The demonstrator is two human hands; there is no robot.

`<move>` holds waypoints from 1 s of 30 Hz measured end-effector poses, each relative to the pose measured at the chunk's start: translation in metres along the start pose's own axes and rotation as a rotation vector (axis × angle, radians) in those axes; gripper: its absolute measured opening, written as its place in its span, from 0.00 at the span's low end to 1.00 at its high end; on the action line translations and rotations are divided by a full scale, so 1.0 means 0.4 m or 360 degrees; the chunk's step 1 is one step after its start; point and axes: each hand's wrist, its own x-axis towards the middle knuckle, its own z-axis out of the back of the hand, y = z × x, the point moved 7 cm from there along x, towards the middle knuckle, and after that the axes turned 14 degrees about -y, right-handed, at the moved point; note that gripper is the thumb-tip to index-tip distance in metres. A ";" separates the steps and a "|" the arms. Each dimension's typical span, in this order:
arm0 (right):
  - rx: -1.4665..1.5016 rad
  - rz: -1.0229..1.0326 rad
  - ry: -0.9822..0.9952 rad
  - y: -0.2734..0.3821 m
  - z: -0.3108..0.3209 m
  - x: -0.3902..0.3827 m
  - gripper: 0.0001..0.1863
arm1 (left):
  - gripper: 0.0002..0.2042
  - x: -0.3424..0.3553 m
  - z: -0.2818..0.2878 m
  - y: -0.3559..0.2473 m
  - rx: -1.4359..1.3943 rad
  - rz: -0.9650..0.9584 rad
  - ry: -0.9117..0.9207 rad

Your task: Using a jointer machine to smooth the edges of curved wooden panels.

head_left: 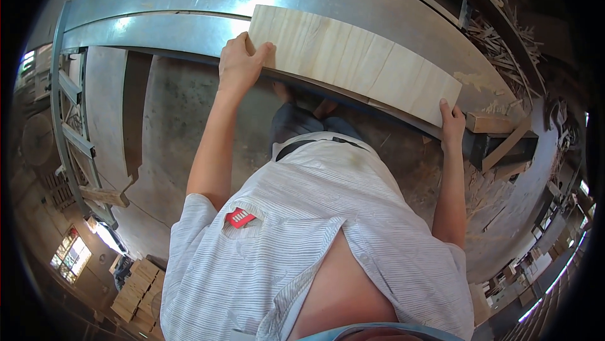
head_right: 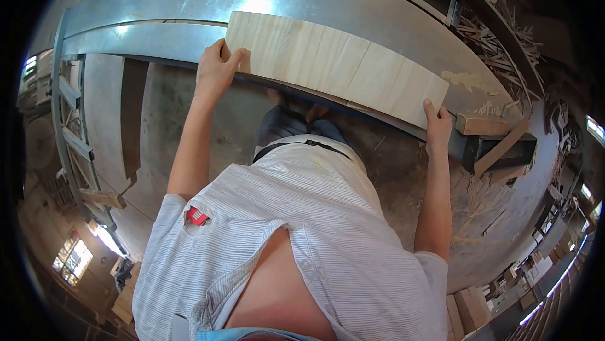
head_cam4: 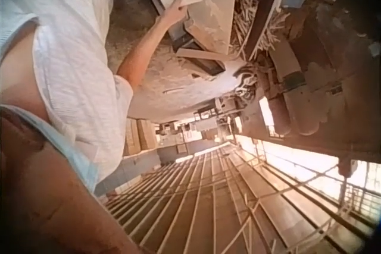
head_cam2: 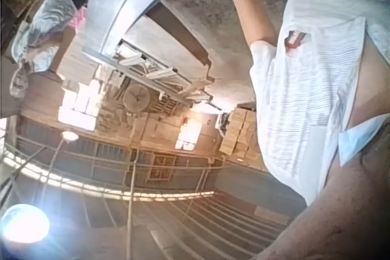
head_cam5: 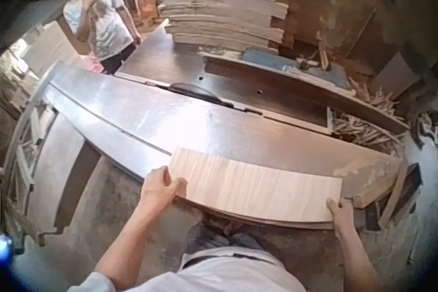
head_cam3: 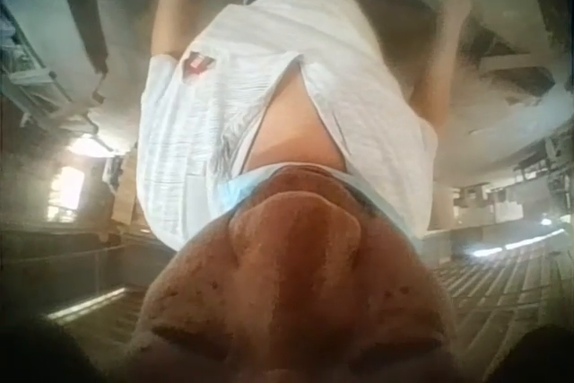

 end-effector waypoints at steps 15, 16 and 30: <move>0.0150 0.0024 -0.0049 0.007 0.016 -0.019 0.27 | 0.34 0.027 -0.009 0.023 -0.0512 0.0309 0.0107; 0.0103 0.0033 -0.0035 0.006 0.020 -0.017 0.27 | 0.34 0.025 -0.008 0.027 -0.0525 0.0382 0.0151; 0.0818 -0.0358 0.0354 -0.024 -0.007 -0.032 0.29 | 0.39 0.067 -0.026 0.093 -0.0718 0.0402 0.0114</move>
